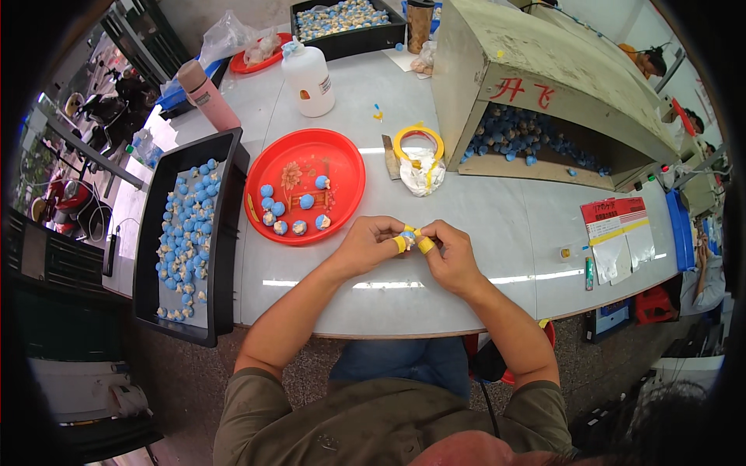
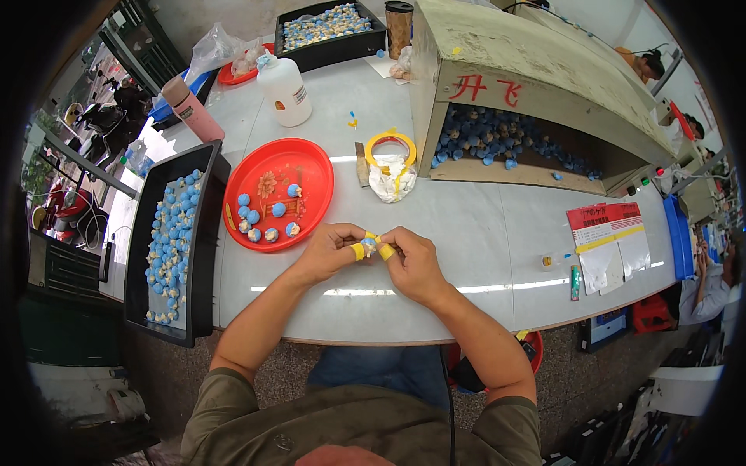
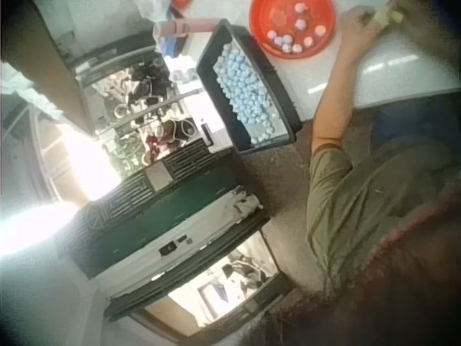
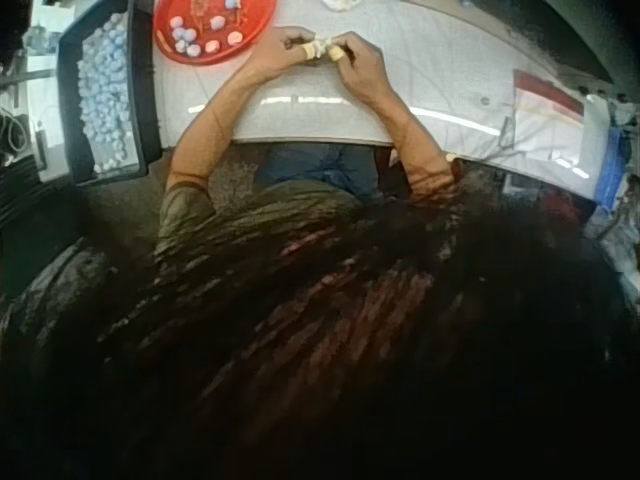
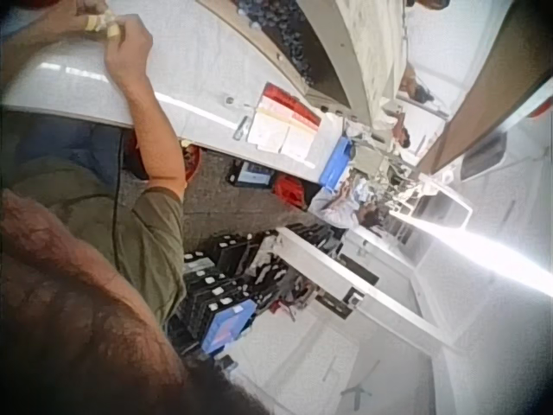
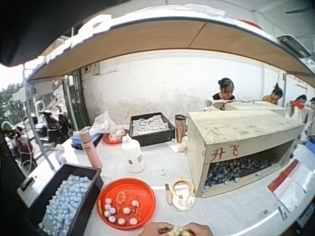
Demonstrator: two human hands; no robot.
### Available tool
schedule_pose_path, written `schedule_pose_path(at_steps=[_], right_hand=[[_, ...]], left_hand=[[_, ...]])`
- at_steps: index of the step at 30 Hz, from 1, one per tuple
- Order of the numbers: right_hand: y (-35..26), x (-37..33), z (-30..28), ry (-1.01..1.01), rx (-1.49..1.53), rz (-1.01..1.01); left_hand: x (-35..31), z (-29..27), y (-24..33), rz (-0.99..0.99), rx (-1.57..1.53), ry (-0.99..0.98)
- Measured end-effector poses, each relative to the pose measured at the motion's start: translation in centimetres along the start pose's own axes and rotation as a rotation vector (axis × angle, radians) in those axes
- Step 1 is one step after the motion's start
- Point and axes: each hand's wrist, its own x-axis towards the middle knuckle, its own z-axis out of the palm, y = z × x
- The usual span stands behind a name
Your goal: The person assembles small blue and yellow plastic toy parts by applying glue from a glue dispenser to the components and joining them together.
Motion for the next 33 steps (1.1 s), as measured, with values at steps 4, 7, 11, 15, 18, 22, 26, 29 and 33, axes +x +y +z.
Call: schedule_pose_path(at_steps=[4,7,11,15,18,22,26,29,33], right_hand=[[0.0,0.0,-0.1,-0.031,0.029,0.043],[0.7,0.0,-0.3,-0.055,0.083,0.083],[-1.0,0.6,-0.5,-0.072,0.390,0.255],[-0.3,0.4,-1.1,-0.132,0.336,0.282],[-0.4,0.6,-1.3,-0.149,0.404,0.353],[-0.6,0.8,-1.6,-0.198,0.262,0.330],[0.0,0.6,-1.4,-0.203,0.156,0.240],[-0.2,0.5,-1.4,-0.188,0.086,0.216],[-0.2,0.8,-1.2,-0.155,0.241,0.283]], left_hand=[[0.1,-0.1,-0.2,0.018,0.078,-0.007],[0.2,0.1,0.0,0.019,0.050,-0.012],[0.0,0.3,0.3,0.043,-0.020,-0.018],[0.2,0.5,0.3,0.072,-0.015,-0.029],[0.3,0.1,-0.3,0.075,-0.007,-0.065],[0.2,0.1,-0.4,0.035,0.030,-0.053],[0.2,-0.2,-0.5,0.030,0.110,-0.060],[0.3,-0.2,-0.3,0.024,0.131,-0.065],[0.4,0.0,-0.1,0.064,-0.005,-0.061]])
